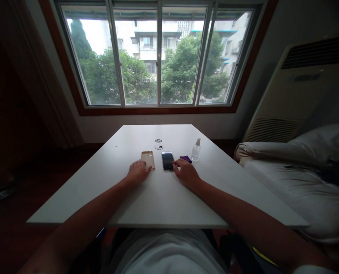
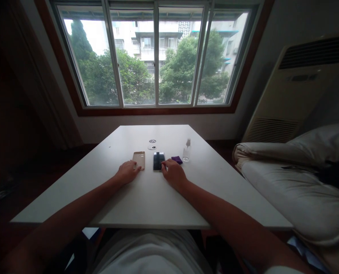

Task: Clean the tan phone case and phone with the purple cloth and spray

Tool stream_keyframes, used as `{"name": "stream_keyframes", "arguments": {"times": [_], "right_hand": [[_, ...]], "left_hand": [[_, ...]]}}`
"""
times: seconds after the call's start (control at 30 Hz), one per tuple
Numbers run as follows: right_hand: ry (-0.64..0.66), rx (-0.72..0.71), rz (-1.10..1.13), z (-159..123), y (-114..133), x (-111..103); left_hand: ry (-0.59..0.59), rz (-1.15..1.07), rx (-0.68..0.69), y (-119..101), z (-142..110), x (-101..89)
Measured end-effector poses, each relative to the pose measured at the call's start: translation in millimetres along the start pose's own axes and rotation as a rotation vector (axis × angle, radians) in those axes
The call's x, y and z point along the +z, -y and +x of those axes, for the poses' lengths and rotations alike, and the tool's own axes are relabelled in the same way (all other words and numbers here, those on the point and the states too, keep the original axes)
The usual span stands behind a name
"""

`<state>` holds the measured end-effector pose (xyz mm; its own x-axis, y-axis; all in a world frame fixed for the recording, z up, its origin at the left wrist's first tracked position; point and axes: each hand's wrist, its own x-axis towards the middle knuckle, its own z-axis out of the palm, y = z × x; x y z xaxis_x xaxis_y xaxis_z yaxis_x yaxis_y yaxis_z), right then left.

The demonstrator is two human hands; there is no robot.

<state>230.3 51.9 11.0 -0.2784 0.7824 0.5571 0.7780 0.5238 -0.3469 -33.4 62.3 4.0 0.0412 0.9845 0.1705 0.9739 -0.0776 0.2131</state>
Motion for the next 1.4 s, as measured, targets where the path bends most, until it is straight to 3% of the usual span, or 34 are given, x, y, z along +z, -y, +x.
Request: {"name": "stream_keyframes", "arguments": {"times": [0.23,0.37,0.47,0.7,0.9,1.0,1.17,1.27,1.4], "right_hand": [[-0.057,0.101,-0.077,15.4,-27.4,-3.6],[-0.021,0.242,-0.114,20.2,-51.9,-2.5],[0.027,0.271,-0.141,20.5,-63.3,0.9],[0.13,0.252,-0.301,19.8,-67.8,8.4],[0.093,0.26,-0.354,22.1,-63.9,5.7],[0.004,0.249,-0.278,23.4,-60.5,4.1],[-0.148,0.29,0.08,24.9,-54.3,0.0],[-0.159,0.374,0.202,25.3,-53.0,-3.0],[-0.106,0.384,0.162,23.8,-56.4,-3.2]], "left_hand": [[-0.017,0.01,0.007,2.8,-2.7,-3.9],[-0.012,0.005,0.02,5.6,-0.9,-0.9],[0.015,0.015,0.036,7.8,0.4,-2.4],[0.014,0.021,-0.014,8.6,0.8,-7.9],[-0.002,0.03,0.072,3.1,-5.5,-5.4],[0.001,0.049,0.061,2.1,-4.4,-3.2],[-0.017,-0.004,0.086,4.7,-1.6,-6.5],[-0.025,-0.093,0.123,6.2,-1.8,-11.5],[-0.021,-0.086,0.095,7.0,-2.1,-12.9]]}}
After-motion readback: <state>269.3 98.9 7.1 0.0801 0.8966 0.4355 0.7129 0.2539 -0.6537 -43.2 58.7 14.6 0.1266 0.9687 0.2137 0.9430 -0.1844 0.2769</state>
